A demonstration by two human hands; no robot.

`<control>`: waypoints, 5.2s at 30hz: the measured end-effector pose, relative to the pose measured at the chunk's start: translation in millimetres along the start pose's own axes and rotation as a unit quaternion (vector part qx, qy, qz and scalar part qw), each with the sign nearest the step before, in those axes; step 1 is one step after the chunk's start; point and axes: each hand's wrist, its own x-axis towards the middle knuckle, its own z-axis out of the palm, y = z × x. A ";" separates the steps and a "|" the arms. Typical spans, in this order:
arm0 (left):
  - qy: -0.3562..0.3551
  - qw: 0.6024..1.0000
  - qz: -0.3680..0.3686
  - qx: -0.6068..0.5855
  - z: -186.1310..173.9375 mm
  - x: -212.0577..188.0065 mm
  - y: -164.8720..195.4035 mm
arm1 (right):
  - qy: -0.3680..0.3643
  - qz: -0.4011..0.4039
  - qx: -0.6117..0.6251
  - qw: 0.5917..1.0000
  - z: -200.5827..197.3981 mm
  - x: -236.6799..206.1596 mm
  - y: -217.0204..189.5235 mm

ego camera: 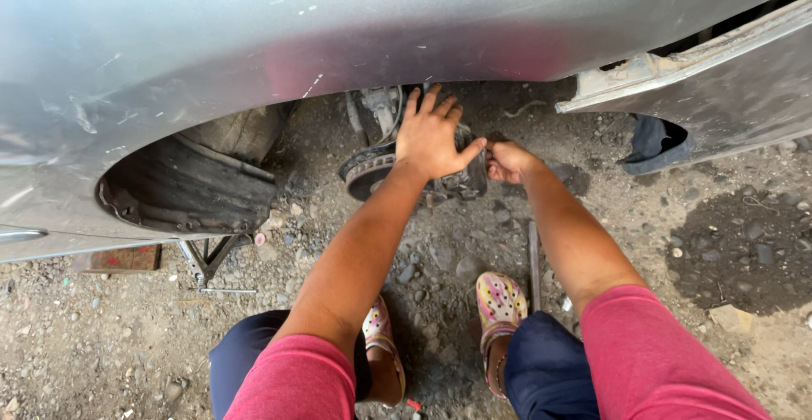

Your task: The person kneels at the exposed front wheel well of a car and works on the brake assembly. They use a wrench and a long breaker bar to loosen and remove bolts, handle the brake caliper and pads, apply grease from a can to a brake component, and wipe their hands with a tissue.

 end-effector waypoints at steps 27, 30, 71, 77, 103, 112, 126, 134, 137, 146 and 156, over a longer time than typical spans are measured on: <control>0.016 1.000 0.004 -0.005 0.7 -4.3 -4.3 | 0.040 -0.039 -0.074 0.996 12.6 -1.4 -3.4; 0.027 1.000 0.003 -0.012 -0.6 -4.3 -4.4 | 0.044 -0.044 -0.091 0.994 19.7 -9.8 -7.7; 0.025 0.999 0.000 -0.020 1.5 -4.5 -6.3 | 0.120 0.009 -0.095 0.988 23.7 0.4 1.3; 0.009 1.000 -0.003 -0.013 1.5 -2.5 -7.2 | 0.106 -0.044 -0.061 0.992 23.8 1.2 0.9; 0.028 0.999 0.001 -0.026 -7.1 -4.7 -7.9 | 0.153 0.039 -0.227 0.961 41.9 -21.5 -23.5; 0.073 0.996 0.011 -0.047 2.0 -2.7 -8.9 | 0.164 0.005 -0.167 0.972 50.2 -35.2 -27.3; 0.125 0.988 0.007 -0.091 -8.2 -6.0 -6.2 | 0.172 -0.036 -0.229 0.957 44.0 -42.1 -38.9; 0.141 0.985 0.002 -0.100 -18.0 -7.6 -1.1 | 0.141 -0.001 -0.186 0.972 36.6 -39.3 -34.9; 0.150 0.984 -0.002 -0.094 -27.9 -4.6 3.7 | 0.218 -0.037 -0.199 0.955 40.2 -49.4 -41.0; 0.164 0.982 0.005 -0.094 -6.3 -0.9 1.8 | 0.237 -0.041 -0.198 0.950 39.1 -45.4 -39.4; 0.121 0.991 0.002 -0.059 3.2 -1.2 -3.4 | 0.159 -0.045 -0.211 0.963 35.9 -32.1 -31.1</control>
